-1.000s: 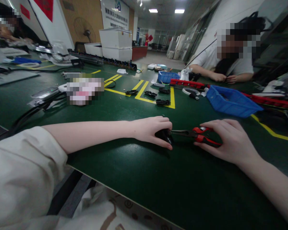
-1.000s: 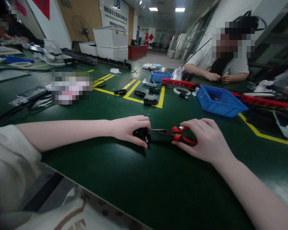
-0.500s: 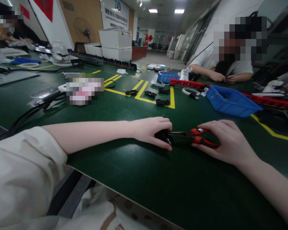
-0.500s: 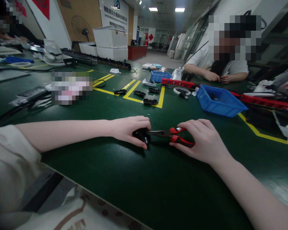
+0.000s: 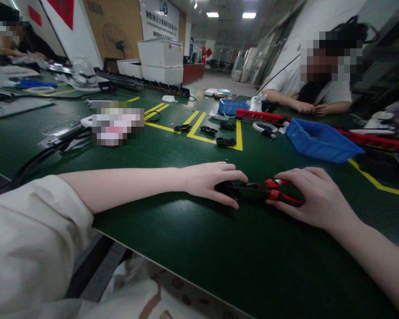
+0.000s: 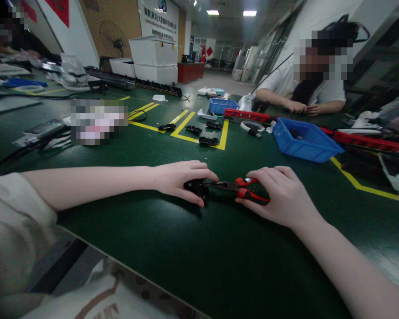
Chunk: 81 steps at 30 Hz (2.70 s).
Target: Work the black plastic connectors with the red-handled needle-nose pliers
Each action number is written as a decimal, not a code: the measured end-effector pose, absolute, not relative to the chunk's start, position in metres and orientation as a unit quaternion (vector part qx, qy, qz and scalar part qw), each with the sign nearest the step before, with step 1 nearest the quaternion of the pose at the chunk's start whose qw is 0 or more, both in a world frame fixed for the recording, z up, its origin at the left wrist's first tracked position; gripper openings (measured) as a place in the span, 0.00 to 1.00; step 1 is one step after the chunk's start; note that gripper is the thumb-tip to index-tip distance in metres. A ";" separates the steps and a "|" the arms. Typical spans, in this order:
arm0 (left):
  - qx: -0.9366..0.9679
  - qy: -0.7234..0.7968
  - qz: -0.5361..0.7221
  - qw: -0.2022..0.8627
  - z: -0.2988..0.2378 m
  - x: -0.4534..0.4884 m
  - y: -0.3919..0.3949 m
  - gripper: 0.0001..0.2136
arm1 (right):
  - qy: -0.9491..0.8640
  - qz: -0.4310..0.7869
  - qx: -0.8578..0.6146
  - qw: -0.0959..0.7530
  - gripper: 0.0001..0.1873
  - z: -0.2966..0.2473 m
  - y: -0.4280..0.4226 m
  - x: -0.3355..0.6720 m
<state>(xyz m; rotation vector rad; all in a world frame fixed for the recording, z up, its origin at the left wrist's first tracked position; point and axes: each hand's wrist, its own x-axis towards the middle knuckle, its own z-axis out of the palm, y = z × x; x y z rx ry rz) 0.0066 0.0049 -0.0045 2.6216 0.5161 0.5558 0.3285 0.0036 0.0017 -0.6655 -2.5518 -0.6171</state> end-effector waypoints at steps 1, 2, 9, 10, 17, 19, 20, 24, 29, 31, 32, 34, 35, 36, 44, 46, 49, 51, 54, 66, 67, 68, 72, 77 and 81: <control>0.941 0.184 0.200 0.203 -0.005 0.007 0.005 0.27 | -0.919 -0.225 -0.238 0.218 0.20 0.002 0.004 0.329; 0.941 0.186 0.200 0.201 -0.005 0.007 0.005 0.26 | -0.920 -0.226 -0.236 0.218 0.20 0.001 0.004 0.329; 0.935 0.208 0.199 0.206 -0.004 0.008 0.005 0.23 | -0.920 -0.218 -0.240 0.222 0.20 0.001 0.004 0.328; 0.934 0.211 0.199 0.208 -0.004 0.008 0.005 0.23 | -0.920 -0.214 -0.243 0.222 0.21 0.001 0.004 0.328; 0.932 0.211 0.202 0.213 -0.004 0.008 0.005 0.24 | -0.919 -0.181 -0.266 0.228 0.20 -0.001 0.006 0.331; 0.933 0.207 0.204 0.212 -0.004 0.007 0.005 0.25 | -0.920 -0.173 -0.268 0.229 0.20 -0.001 0.005 0.331; 0.934 0.205 0.204 0.212 -0.004 0.007 0.004 0.25 | -0.920 -0.171 -0.268 0.230 0.20 -0.001 0.005 0.331; 0.939 0.197 0.196 0.205 -0.003 0.006 0.004 0.26 | -0.921 -0.176 -0.262 0.228 0.20 -0.001 0.005 0.329; 0.942 0.198 0.190 0.194 -0.004 0.007 0.005 0.24 | -0.922 -0.201 -0.251 0.217 0.20 0.000 0.004 0.329; 0.941 0.203 0.189 0.192 -0.004 0.007 0.005 0.23 | -0.920 -0.216 -0.245 0.215 0.20 0.001 0.004 0.329; 0.940 0.205 0.191 0.193 -0.004 0.008 0.005 0.23 | -0.919 -0.223 -0.243 0.215 0.20 0.002 0.003 0.328; 0.937 0.211 0.195 0.200 -0.004 0.008 0.005 0.23 | -0.917 -0.232 -0.241 0.216 0.19 0.003 0.002 0.328; 0.935 0.212 0.198 0.204 -0.004 0.008 0.005 0.23 | -0.916 -0.235 -0.241 0.217 0.19 0.003 0.002 0.327; 0.934 0.213 0.200 0.207 -0.004 0.008 0.005 0.23 | -0.916 -0.236 -0.241 0.218 0.18 0.003 0.002 0.327; 0.929 0.228 0.193 0.218 -0.002 0.008 0.003 0.23 | -0.916 -0.202 -0.260 0.230 0.20 0.000 0.004 0.329; 0.929 0.225 0.198 0.218 -0.001 0.007 0.002 0.23 | -0.916 -0.184 -0.269 0.234 0.21 -0.001 0.004 0.329; 0.930 0.218 0.206 0.212 -0.001 0.007 0.002 0.26 | -0.917 -0.159 -0.281 0.235 0.20 -0.002 0.004 0.330; 0.931 0.215 0.207 0.209 -0.002 0.007 0.002 0.27 | -0.917 -0.139 -0.294 0.231 0.20 -0.004 0.004 0.330; 0.932 0.203 0.210 0.212 -0.002 0.007 0.002 0.25 | -0.915 -0.117 -0.310 0.231 0.21 -0.007 0.004 0.332; 0.921 0.220 0.218 0.237 -0.002 0.007 0.001 0.25 | -0.919 -0.166 -0.258 0.248 0.21 -0.001 0.001 0.326; 0.921 0.221 0.217 0.236 -0.002 0.008 0.000 0.25 | -0.917 -0.179 -0.253 0.251 0.21 0.000 0.000 0.326; 0.921 0.222 0.215 0.236 -0.001 0.008 0.000 0.25 | -0.916 -0.190 -0.250 0.251 0.21 0.001 -0.001 0.325; 0.923 0.221 0.213 0.234 -0.001 0.008 0.001 0.26 | -0.916 -0.205 -0.254 0.235 0.19 0.004 -0.004 0.323; 0.926 0.233 0.203 0.216 -0.002 0.009 0.003 0.26 | -0.923 -0.180 -0.253 0.227 0.21 0.001 -0.001 0.325; 0.934 0.228 0.196 0.194 -0.002 0.010 0.003 0.26 | -0.916 -0.172 -0.272 0.238 0.23 0.000 0.001 0.329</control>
